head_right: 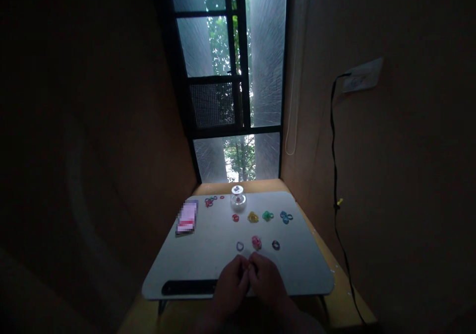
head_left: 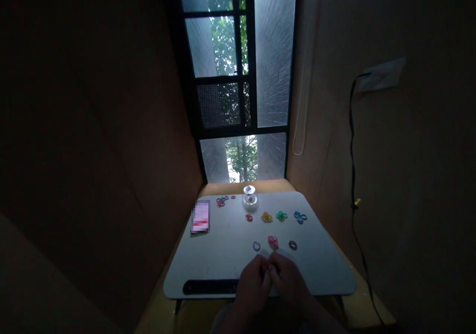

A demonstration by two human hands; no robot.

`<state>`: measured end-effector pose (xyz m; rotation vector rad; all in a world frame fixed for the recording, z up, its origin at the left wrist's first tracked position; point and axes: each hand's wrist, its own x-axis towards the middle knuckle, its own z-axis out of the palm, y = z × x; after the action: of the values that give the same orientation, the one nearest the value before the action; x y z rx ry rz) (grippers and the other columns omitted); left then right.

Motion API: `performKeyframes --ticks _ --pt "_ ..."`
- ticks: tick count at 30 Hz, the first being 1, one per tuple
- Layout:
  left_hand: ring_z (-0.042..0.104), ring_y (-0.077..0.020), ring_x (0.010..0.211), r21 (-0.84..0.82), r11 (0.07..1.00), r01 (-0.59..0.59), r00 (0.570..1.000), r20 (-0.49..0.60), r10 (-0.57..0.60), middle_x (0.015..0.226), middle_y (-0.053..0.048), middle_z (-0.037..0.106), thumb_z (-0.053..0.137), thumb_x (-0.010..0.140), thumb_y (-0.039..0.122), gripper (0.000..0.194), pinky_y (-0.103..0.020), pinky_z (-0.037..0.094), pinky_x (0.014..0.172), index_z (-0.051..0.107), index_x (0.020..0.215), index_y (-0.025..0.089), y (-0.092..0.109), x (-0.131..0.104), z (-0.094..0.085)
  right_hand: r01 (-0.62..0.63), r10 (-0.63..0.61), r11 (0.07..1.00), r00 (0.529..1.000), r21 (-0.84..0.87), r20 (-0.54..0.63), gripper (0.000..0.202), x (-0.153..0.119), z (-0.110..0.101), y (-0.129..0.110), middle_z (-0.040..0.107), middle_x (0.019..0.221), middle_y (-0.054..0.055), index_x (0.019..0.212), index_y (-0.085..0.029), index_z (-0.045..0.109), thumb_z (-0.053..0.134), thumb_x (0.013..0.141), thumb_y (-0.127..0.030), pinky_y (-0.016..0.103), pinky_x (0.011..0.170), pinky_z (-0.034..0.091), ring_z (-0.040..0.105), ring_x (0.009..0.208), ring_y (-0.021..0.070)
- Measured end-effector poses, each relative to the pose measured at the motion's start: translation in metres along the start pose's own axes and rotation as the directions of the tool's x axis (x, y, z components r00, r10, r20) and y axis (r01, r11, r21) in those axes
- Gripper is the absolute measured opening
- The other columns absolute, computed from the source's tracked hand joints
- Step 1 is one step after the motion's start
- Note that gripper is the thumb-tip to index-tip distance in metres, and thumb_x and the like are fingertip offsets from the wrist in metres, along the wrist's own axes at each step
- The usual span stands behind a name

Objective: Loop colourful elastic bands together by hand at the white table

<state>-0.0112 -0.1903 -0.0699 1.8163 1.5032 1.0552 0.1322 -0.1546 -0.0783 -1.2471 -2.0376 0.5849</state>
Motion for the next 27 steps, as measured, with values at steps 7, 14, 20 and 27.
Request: performKeyframes --ticks 7,14,20,27 --pt "0.054 -0.0152 0.072 0.016 1.0 -0.012 1.0 0.002 0.012 0.079 0.0 0.061 0.048 0.091 0.023 0.01 -0.026 0.035 0.067 0.056 0.086 0.02 -0.004 -0.001 -0.001 -0.011 0.011 1.0 1.0 0.026 -0.014 0.016 0.0 0.009 0.008 0.061 0.07 0.001 0.073 -0.021 0.051 0.042 0.086 -0.024 0.027 0.064 0.038 0.055 0.066 0.0162" --pt "0.055 -0.0161 0.075 0.0 1.0 0.022 1.0 0.006 -0.022 0.082 -0.001 0.063 0.052 0.085 0.021 0.007 -0.027 0.036 0.068 0.059 0.087 0.021 -0.01 0.001 -0.002 0.001 -0.002 0.999 1.0 0.035 0.009 0.017 0.002 0.013 0.018 0.06 0.067 0.001 0.072 -0.022 0.05 0.044 0.085 -0.031 0.027 0.059 0.038 0.055 0.061 0.0167" --pt "0.055 -0.0166 0.075 -0.006 0.998 0.054 0.998 0.017 -0.054 0.082 -0.001 0.064 0.054 0.081 0.019 0.008 -0.027 0.035 0.066 0.06 0.086 0.02 -0.007 0.008 -0.009 0.053 -0.056 0.997 0.996 0.051 0.064 0.019 0.01 0.013 0.028 0.063 0.069 0.001 0.076 -0.022 0.051 0.043 0.088 -0.034 0.026 0.06 0.041 0.057 0.064 0.0171" --pt "0.052 -0.0153 0.071 -0.035 0.998 0.051 0.999 -0.013 -0.052 0.078 0.0 0.061 0.053 0.085 0.021 0.004 -0.026 0.035 0.066 0.057 0.082 0.02 -0.008 0.008 -0.005 0.06 -0.061 0.998 0.998 0.035 0.022 0.014 0.009 0.012 0.024 0.06 0.066 0.0 0.073 -0.022 0.049 0.044 0.085 -0.028 0.026 0.06 0.039 0.056 0.061 0.0164"
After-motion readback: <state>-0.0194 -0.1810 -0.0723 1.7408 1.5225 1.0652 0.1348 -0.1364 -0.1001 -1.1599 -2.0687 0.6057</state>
